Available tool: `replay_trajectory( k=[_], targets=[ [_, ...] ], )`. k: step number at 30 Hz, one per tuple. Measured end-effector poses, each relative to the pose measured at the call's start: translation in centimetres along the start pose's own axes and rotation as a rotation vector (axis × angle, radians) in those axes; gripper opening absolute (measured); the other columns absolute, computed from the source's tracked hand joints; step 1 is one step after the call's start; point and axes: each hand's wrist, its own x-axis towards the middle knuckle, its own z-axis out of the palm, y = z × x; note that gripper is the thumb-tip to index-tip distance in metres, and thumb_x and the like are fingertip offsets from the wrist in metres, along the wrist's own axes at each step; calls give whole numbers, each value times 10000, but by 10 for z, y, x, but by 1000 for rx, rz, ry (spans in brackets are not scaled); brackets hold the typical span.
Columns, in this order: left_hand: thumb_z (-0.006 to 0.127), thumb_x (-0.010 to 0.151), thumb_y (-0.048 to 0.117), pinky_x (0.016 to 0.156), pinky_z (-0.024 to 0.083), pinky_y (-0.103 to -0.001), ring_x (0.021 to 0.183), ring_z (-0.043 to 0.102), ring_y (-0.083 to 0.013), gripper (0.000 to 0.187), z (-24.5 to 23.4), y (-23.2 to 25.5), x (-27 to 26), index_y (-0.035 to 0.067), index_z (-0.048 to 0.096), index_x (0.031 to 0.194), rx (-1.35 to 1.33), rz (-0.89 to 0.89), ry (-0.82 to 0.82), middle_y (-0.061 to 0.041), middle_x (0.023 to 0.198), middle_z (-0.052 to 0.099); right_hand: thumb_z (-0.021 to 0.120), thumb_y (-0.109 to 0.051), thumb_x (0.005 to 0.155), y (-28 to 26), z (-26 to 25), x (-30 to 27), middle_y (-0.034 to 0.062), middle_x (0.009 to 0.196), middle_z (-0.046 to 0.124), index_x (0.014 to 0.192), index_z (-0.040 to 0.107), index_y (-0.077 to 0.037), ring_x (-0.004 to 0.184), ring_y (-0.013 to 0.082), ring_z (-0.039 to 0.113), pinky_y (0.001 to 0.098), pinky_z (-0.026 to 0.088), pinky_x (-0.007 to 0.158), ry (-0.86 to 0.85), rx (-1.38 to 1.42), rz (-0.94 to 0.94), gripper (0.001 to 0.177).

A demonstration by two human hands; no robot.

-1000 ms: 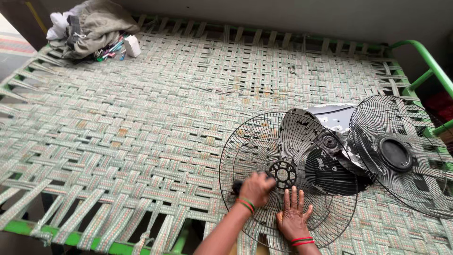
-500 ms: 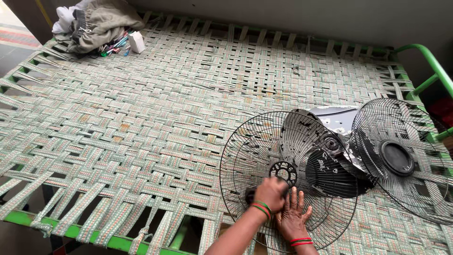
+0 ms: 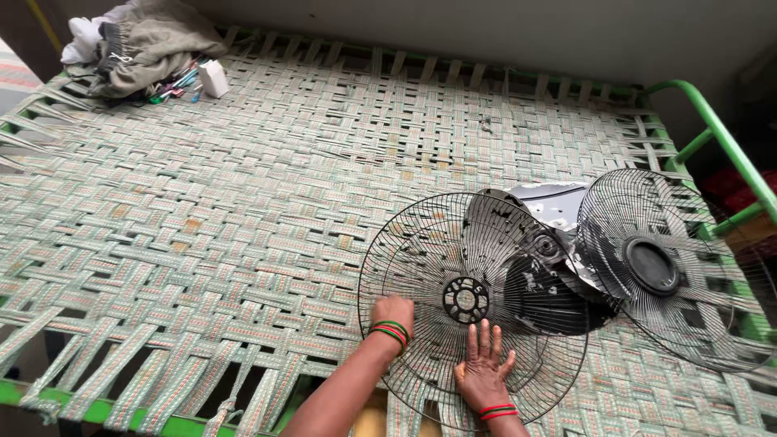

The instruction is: The person cleans the front wire cage of a disassembled electric fan using a black cloth. They wipe the metal mesh and the central hub area while the fan parts rest on a woven bed mat.

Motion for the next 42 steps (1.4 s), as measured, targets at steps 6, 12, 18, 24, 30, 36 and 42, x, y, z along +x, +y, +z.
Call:
replay_trajectory(
  k=[6,12,18,24,30,36,42],
  targets=[
    [832,756,227,912,562,-485,1100,596,-345,640,-43,33,-27,243,616,1359,-502,281,521,-107,1212,606,574,-333,750,2,6,-2,93,1681,11,1575,128,-152,1549,343,-34,782,81,1086,90,3,11,956],
    [870,639,198,808,479,-614,1178,553,-400,716,-4,20,-35,374,622,1287,-138,322,523,-48,1435,475,564,-341,771,-2,-1,-1,102,1673,-24,1618,120,-162,1542,335,-61,767,45,1100,29,-31,8,972],
    [773,896,123,869,505,-565,1102,587,-320,595,17,-39,-48,457,588,1353,3,352,408,-17,1572,400,550,-337,774,-3,-4,-1,90,1676,-60,1576,84,-147,1539,333,-104,771,0,1099,41,15,-16,948],
    [811,713,12,854,579,-508,1169,566,-424,849,-21,-36,-47,384,507,1412,-47,410,175,-129,1541,373,547,-342,779,-1,-3,0,83,1717,-87,1622,55,-184,1528,321,-140,769,-24,1105,-51,-10,30,989],
    [898,636,121,911,582,-477,1079,661,-416,696,-38,2,-33,212,591,1253,-710,575,438,-161,1267,577,549,-345,819,0,-4,0,67,1688,-109,1593,20,-193,1550,315,-148,749,-40,1140,-157,-25,87,949],
    [797,681,96,1045,446,-588,1275,547,-414,712,-46,89,-18,284,597,1339,-259,474,446,-112,1306,599,555,-429,888,-1,-2,2,143,1679,4,1577,171,-137,1563,355,-143,754,-7,1155,-331,-123,125,841],
    [828,588,139,1031,413,-643,1338,484,-478,524,-21,94,9,244,705,1087,-171,549,580,-145,1309,601,568,-398,856,-1,1,4,158,1661,33,1551,224,-81,1546,358,-122,762,4,1129,-240,-89,104,838]
  ],
)
